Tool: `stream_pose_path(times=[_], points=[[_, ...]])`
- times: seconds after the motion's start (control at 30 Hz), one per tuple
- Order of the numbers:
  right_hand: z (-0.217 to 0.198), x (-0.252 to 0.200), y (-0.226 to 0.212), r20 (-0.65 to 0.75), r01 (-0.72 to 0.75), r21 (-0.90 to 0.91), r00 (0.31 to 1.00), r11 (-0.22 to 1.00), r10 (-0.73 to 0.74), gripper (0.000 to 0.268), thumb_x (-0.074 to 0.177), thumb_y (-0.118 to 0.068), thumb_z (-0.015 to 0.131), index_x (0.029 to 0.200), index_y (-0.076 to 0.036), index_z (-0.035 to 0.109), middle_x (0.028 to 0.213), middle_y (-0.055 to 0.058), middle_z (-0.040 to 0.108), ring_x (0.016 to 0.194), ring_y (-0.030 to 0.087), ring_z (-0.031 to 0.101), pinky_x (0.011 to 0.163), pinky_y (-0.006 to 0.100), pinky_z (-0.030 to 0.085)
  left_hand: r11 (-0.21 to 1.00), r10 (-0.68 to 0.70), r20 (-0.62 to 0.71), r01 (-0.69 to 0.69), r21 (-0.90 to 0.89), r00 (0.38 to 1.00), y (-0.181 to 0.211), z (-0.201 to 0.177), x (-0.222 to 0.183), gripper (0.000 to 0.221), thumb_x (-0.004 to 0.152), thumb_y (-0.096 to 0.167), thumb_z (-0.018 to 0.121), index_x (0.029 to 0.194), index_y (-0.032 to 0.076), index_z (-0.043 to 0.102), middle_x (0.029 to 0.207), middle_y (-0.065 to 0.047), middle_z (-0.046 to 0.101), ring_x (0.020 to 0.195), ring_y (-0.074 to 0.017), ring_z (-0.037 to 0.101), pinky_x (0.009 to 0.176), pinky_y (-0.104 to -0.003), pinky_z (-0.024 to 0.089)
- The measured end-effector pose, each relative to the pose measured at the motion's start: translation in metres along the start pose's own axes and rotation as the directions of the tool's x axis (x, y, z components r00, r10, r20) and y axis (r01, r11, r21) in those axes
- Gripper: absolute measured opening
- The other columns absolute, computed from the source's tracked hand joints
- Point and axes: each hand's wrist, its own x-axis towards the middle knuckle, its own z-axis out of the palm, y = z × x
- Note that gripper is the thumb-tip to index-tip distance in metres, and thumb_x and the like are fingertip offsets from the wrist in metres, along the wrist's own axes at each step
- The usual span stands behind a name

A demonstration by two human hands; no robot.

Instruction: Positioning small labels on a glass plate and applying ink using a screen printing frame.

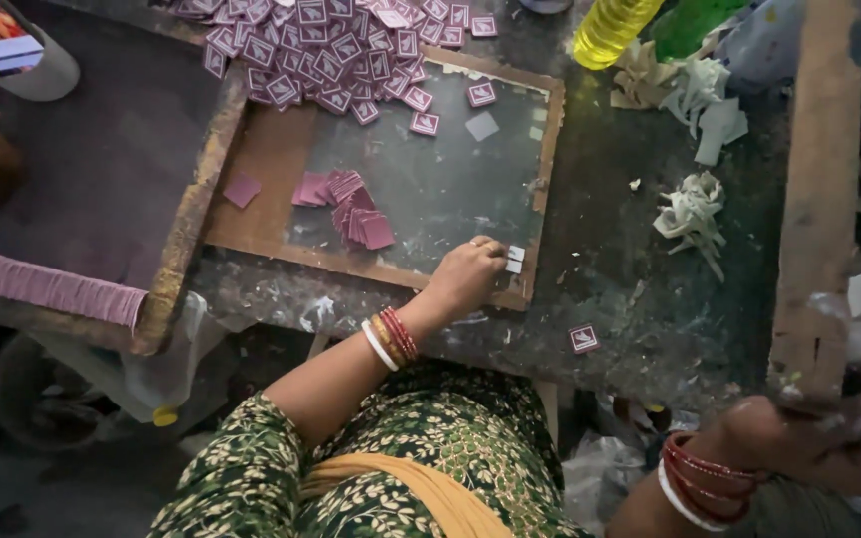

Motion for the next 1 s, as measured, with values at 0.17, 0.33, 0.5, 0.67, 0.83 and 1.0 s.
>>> stream_pose_path(times=[0.17,0.33,0.5,0.67,0.83,1.0], points=[[0.008,0.006,-0.02,0.072,0.393,-0.26,0.919,0.882,-0.388,0.027,0.123,-0.013,0.049,0.125,0.013,0.055,0.113,0.028,0.056,0.098,0.036,0.059,0.081,0.047,0.052,0.998,-0.057,0.01,0.057,-0.03,0.998,0.002,0.002,-0.005,0.014,0.077,0.01,0.071,0.09,0.008,0.076,0.11,-0.008,0.071,0.11,-0.0292,0.064,0.092,-0.041,0.054],[0.019,-0.014,-0.049,0.267,0.118,0.126,0.952,0.985,-0.149,0.027,0.118,-0.015,0.052,0.135,0.006,0.055,0.123,0.02,0.062,0.102,0.028,0.065,0.086,0.037,0.056,0.987,0.048,0.11,-0.03,-0.158,0.993,0.045,-0.039,-0.034,0.018,0.079,0.013,0.07,0.094,0.007,0.077,0.103,-0.011,0.072,0.103,-0.0306,0.067,0.088,-0.042,0.054],[0.052,-0.054,-0.097,0.641,0.112,0.086,0.755,0.99,-0.141,0.024,0.107,-0.015,0.064,0.126,-0.001,0.065,0.117,0.02,0.07,0.104,0.032,0.069,0.089,0.041,0.056,0.444,-0.15,0.153,0.205,-0.872,0.977,0.054,-0.07,-0.082,0.031,0.096,0.032,0.067,0.108,0.004,0.072,0.094,-0.018,0.073,0.085,-0.0326,0.072,0.078,-0.038,0.056],[0.114,-0.071,-0.099,0.978,-0.065,0.125,0.176,0.99,-0.112,0.03,0.088,-0.012,0.065,0.117,-0.013,0.073,0.097,0.013,0.074,0.086,0.033,0.072,0.078,0.043,0.056,0.793,-0.576,0.232,0.605,-0.076,0.784,0.027,-0.065,-0.1,0.064,0.076,0.058,0.081,0.089,-0.002,0.066,0.083,-0.025,0.071,0.078,-0.0418,0.07,0.071,-0.05,0.055],[0.185,-0.082,-0.075,0.987,0.078,0.113,0.106,0.991,-0.121,0.024,0.092,-0.013,0.067,0.116,-0.012,0.073,0.098,0.016,0.073,0.091,0.038,0.069,0.082,0.046,0.053,0.855,-0.515,0.267,0.51,0.093,0.815,0.004,-0.057,-0.093,0.054,0.071,0.055,0.083,0.087,0.005,0.071,0.084,-0.02,0.073,0.082,-0.0402,0.071,0.074,-0.052,0.055],[0.173,-0.122,-0.066,0.951,0.091,0.255,0.159,0.963,-0.267,0.029,0.09,-0.007,0.068,0.118,-0.012,0.073,0.107,0.013,0.075,0.091,0.032,0.071,0.117,0.055,0.036,0.845,-0.532,0.316,0.516,0.141,0.786,-0.001,-0.06,-0.087,0.049,0.066,0.054,0.085,0.085,0.011,0.073,0.083,-0.016,0.073,0.082,-0.0376,0.072,0.072,-0.051,0.056]])
